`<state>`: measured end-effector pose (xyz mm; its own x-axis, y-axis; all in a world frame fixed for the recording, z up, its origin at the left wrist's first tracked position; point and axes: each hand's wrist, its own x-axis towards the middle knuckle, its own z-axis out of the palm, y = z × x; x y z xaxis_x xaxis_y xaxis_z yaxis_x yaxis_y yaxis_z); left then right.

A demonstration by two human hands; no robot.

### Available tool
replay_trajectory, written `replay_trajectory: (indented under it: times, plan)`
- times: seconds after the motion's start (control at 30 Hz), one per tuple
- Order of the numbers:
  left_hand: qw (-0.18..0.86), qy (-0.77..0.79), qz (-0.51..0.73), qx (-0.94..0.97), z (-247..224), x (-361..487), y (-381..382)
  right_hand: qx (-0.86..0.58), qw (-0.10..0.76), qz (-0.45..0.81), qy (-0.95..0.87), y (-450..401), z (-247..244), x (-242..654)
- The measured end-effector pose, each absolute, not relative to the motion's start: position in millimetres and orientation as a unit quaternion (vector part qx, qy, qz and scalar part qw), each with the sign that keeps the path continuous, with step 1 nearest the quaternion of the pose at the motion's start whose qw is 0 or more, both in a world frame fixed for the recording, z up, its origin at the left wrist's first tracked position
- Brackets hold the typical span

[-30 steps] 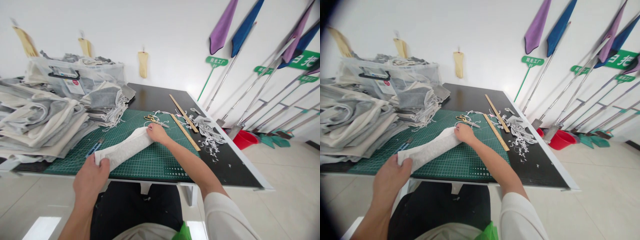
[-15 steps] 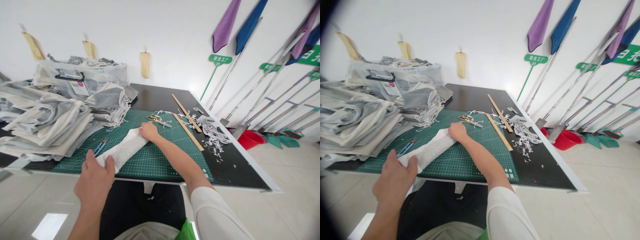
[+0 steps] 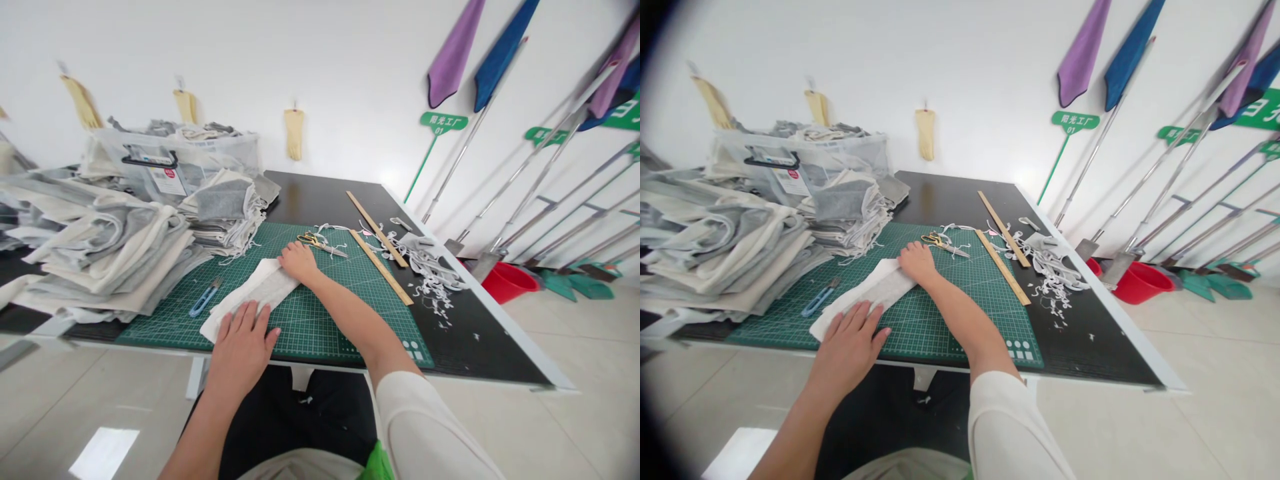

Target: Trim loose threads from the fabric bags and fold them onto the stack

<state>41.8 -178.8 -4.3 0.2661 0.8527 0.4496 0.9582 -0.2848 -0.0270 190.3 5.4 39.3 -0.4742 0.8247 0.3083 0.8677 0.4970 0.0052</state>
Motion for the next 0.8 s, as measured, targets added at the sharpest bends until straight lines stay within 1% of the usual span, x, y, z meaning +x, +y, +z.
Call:
replay_trajectory:
  times: [0.1, 0.17, 0.3, 0.37, 0.7, 0.8]
  plan:
    - [0.137, -0.587, -0.17, -0.779, -4, 41, -180, -0.451, 0.159, -0.081, -0.875, -4, 42, 194]
    - [0.131, -0.592, -0.167, -0.778, -2, 41, -180, -0.395, 0.163, -0.074, -0.901, -16, 41, 199]
    - [0.126, -0.606, -0.166, -0.768, 1, 42, -179, -0.241, 0.123, -0.036, -0.962, -38, 33, 215]
    - [0.129, -0.613, -0.165, -0.761, 2, 44, -179, -0.196, 0.105, -0.02, -0.975, -43, 28, 222]
    - [0.168, -0.608, -0.154, -0.761, 0, 47, -183, -0.207, 0.096, 0.007, -0.974, -13, 29, 213]
    - [0.18, -0.605, -0.158, -0.76, -3, 45, -182, -0.232, 0.101, 0.007, -0.967, -4, 30, 205]
